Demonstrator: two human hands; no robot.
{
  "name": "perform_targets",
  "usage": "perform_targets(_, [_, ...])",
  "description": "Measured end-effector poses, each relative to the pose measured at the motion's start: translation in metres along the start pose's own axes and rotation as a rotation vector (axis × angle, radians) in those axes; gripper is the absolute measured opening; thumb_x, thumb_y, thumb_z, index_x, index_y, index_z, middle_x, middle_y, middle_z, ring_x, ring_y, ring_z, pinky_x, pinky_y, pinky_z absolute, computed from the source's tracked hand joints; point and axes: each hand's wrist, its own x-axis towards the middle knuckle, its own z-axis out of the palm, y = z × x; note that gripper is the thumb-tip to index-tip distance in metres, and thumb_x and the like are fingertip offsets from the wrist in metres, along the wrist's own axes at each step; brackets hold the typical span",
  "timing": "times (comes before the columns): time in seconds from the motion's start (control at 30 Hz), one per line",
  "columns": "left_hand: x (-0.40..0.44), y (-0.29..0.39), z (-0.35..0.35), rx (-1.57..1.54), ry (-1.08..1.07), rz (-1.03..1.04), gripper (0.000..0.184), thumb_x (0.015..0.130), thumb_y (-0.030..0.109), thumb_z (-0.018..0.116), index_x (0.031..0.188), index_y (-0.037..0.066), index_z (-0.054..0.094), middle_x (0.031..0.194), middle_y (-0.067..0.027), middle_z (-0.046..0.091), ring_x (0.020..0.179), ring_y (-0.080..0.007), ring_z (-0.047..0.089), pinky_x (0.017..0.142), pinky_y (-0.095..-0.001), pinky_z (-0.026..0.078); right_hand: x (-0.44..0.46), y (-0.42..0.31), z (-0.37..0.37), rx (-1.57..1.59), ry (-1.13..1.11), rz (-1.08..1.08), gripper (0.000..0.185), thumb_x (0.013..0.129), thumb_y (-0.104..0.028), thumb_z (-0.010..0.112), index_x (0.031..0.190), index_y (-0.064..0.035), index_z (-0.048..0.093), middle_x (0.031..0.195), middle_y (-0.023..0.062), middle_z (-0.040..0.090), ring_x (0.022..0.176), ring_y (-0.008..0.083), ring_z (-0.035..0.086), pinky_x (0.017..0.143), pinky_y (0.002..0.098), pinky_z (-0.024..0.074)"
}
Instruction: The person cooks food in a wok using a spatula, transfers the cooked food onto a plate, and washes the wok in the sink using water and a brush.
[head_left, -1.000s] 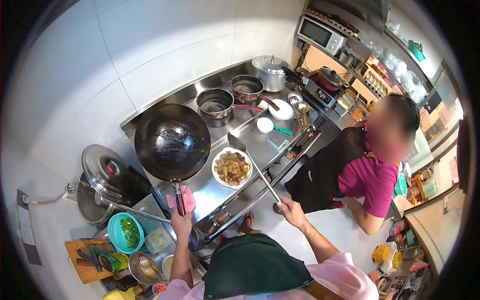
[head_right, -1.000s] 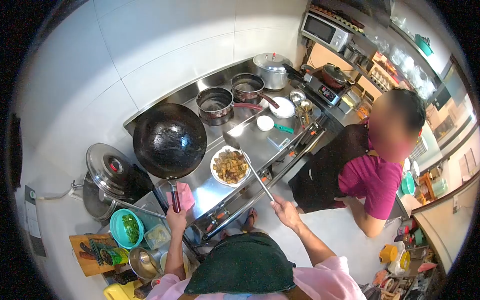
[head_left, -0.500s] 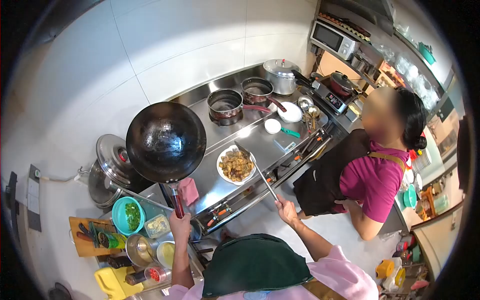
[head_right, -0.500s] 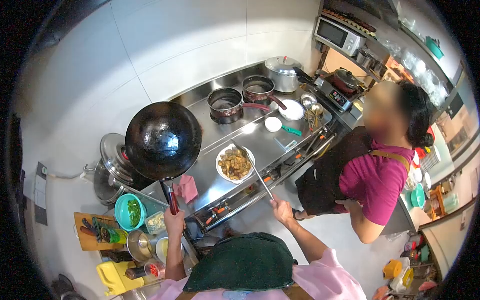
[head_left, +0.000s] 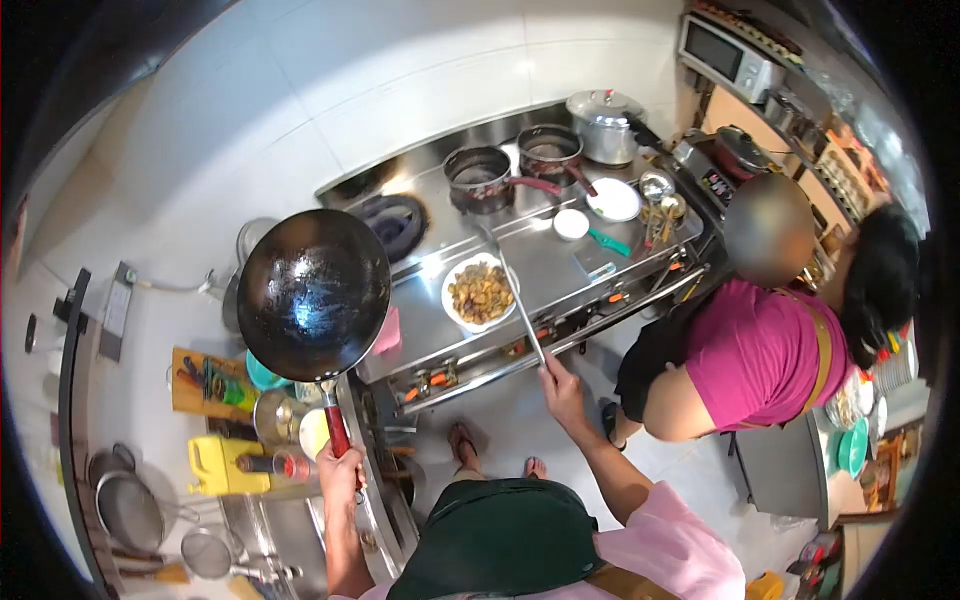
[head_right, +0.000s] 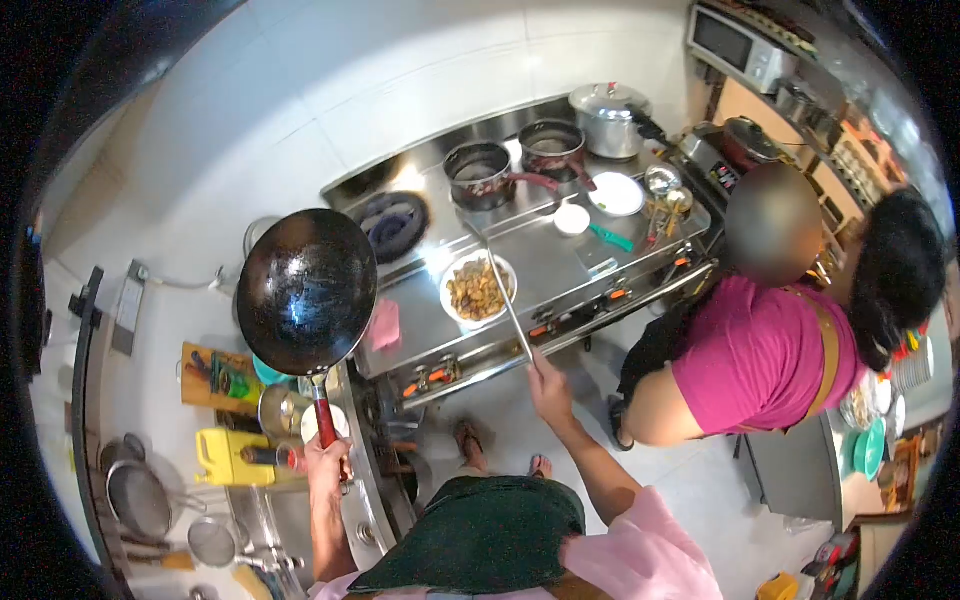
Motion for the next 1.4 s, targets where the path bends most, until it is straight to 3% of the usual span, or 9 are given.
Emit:
perform_targets(0.1, [-0.046,-0.009,-0.012,0.031,0.053,-0.015,0.011,0.078,0.002,0.062,0.084,0.005,0.054,0.057,-0.0004,0.050,0.037,-0.0091,0.044,0.034,-0.0255,0.036,0.003,0.022,0.025,0.008,0.153,-0.130,0.041,0.096,-0.021,0.057,0.136,-0.0138,0.054,0.087,0.0248,0.067,0.083,0.0411,0.067,0.073,0.0404,0.0510])
perform_targets(0.23, [-0.105,-0.001,-0.017,0.010,0.144,-0.075,0.011,0.078,0.001,0.062,0.083,0.005,0.053,0.056,-0.0001,0.050,0.037,-0.0091,0.044,0.033,-0.0259,0.035,0.005,0.055,0.027,-0.355,-0.252,0.222,0.044,0.094,-0.024,0.055,0.136,-0.0103,0.053,0.084,0.0290,0.063,0.080,0.0460,0.063,0.070,0.0460,0.0505])
perform_targets(0.33, [-0.138,-0.010,-0.033,-0.032,0.184,-0.084,0.010,0.079,0.001,0.062,0.084,0.005,0.054,0.056,-0.0003,0.050,0.037,-0.0092,0.044,0.033,-0.0256,0.035,0.003,0.077,0.034,-0.245,-0.125,-0.006,0.044,0.094,-0.022,0.055,0.134,-0.0039,0.053,0.083,0.0295,0.062,0.073,0.0440,0.062,0.067,0.0461,0.0499])
perform_targets(0.5, [-0.181,-0.026,-0.061,-0.066,0.230,-0.151,0.017,0.079,0.003,0.066,0.091,0.003,0.055,0.056,0.0002,0.050,0.038,-0.0086,0.045,0.035,-0.0246,0.035,0.014,0.092,0.045,0.303,-0.272,0.283,0.040,0.101,-0.026,0.051,0.138,-0.0120,0.052,0.061,-0.0072,0.041,0.045,0.0032,0.037,0.038,0.0201,0.0295])
perform_targets(0.63, [-0.235,-0.030,-0.083,-0.269,0.188,-0.242,0.020,0.079,0.004,0.069,0.093,0.004,0.054,0.056,0.0012,0.050,0.039,-0.0077,0.045,0.037,-0.0236,0.034,-0.004,0.042,0.034,0.569,-0.358,0.489,0.026,0.100,-0.029,0.052,0.121,-0.0155,0.058,0.059,-0.0062,0.041,0.040,0.0028,0.034,0.031,0.0202,0.0256])
perform_targets(0.7, [-0.266,-0.041,-0.094,-0.347,0.171,-0.294,0.019,0.079,0.005,0.071,0.088,0.005,0.054,0.056,0.0025,0.049,0.039,-0.0062,0.046,0.036,-0.0230,0.036,-0.025,0.005,0.031,0.554,-0.408,0.416,0.027,0.098,-0.020,0.055,0.119,-0.0046,0.055,0.058,-0.0051,0.042,0.040,0.0040,0.036,0.033,0.0219,0.0272])
perform_targets(1.03, [-0.378,-0.158,-0.146,-1.008,0.055,-0.381,0.014,0.085,0.007,0.066,0.091,0.009,0.053,0.058,0.0053,0.045,0.039,-0.0046,0.040,0.035,-0.0226,0.031,-0.119,-0.101,0.072,0.282,-0.735,0.134,0.019,0.095,-0.012,0.057,0.114,-0.0079,0.056,0.055,-0.0066,0.041,0.037,0.0037,0.034,0.032,0.0214,0.0275])
perform_targets(1.23, [-0.356,-0.230,-0.173,-1.289,0.116,-0.390,0.015,0.089,0.011,0.059,0.083,0.012,0.046,0.059,0.0058,0.040,0.044,-0.0046,0.037,0.040,-0.0229,0.028,-0.164,-0.163,0.104,0.098,-0.988,-0.196,0.009,0.094,-0.014,0.061,0.099,-0.0062,0.061,0.062,-0.0094,0.044,0.055,0.0006,0.037,0.048,0.0211,0.0297])
perform_targets(1.4, [-0.294,-0.293,-0.206,-1.312,0.141,-0.512,0.026,0.089,0.009,0.060,0.070,0.014,0.043,0.057,0.0060,0.041,0.046,-0.0060,0.039,0.044,-0.0255,0.032,-0.189,-0.213,0.127,-0.125,-1.248,-0.473,0.016,0.089,-0.011,0.065,0.102,-0.0020,0.065,0.065,0.0026,0.055,0.059,0.0105,0.046,0.054,0.0286,0.0412])
